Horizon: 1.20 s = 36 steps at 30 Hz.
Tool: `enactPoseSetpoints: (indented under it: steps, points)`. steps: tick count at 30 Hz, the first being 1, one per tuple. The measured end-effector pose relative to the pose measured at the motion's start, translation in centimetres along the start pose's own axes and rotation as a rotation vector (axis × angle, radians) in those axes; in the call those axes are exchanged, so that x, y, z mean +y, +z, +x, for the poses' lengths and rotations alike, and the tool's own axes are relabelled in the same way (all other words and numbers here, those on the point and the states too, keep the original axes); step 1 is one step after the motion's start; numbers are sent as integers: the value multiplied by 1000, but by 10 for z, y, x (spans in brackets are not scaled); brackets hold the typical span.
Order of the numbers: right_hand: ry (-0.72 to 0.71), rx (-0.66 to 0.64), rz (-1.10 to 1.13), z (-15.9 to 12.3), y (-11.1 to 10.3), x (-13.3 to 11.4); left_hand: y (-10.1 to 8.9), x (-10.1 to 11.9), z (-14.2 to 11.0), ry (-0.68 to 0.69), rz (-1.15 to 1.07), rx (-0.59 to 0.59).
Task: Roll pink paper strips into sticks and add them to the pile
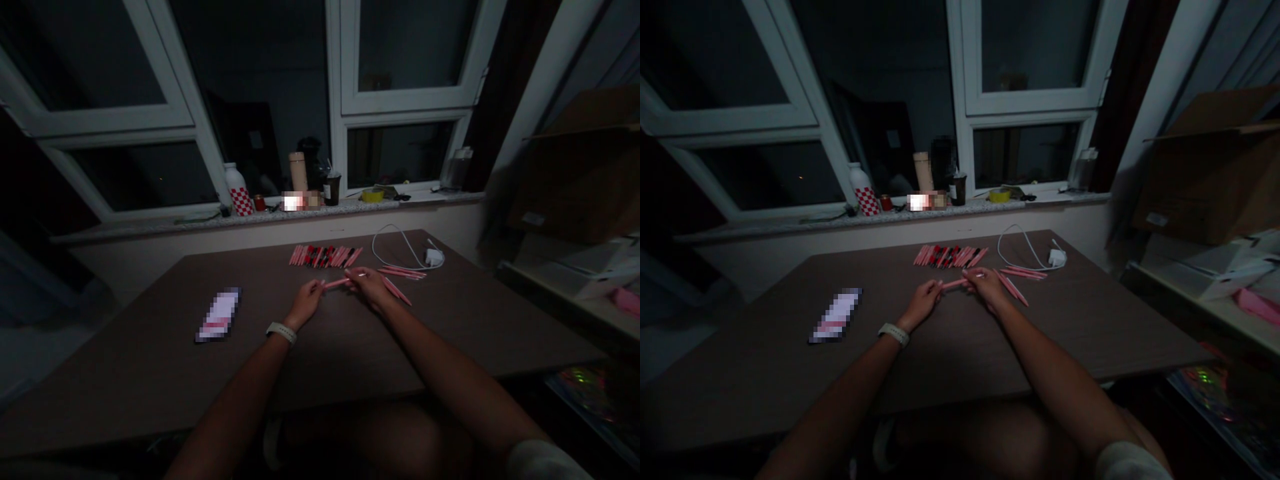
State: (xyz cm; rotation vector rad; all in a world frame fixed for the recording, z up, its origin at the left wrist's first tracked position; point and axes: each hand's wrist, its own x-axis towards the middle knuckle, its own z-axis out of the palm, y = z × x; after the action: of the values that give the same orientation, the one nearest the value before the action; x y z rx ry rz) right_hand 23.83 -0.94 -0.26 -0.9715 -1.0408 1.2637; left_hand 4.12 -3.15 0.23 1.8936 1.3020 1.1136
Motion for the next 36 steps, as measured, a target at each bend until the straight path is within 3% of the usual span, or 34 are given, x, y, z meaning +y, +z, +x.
enactPoseSetpoints:
  steps: [7, 17, 25, 30, 36]
  points:
    - [-15, -13, 15, 0, 5, -2, -1, -6, 2, -2, 111, 23]
    - [-204, -113, -117, -3, 7, -4, -1, -20, 8, -86, -33, 88]
    - [-84, -97, 101, -5, 8, -6, 0, -10, 4, -46, -52, 29]
    - [-33, 2, 108, -1, 6, -4, 1, -9, 3, -13, -177, 31]
    - [-46, 4, 102, 3, 4, 1, 2, -13, 5, -23, -173, 42]
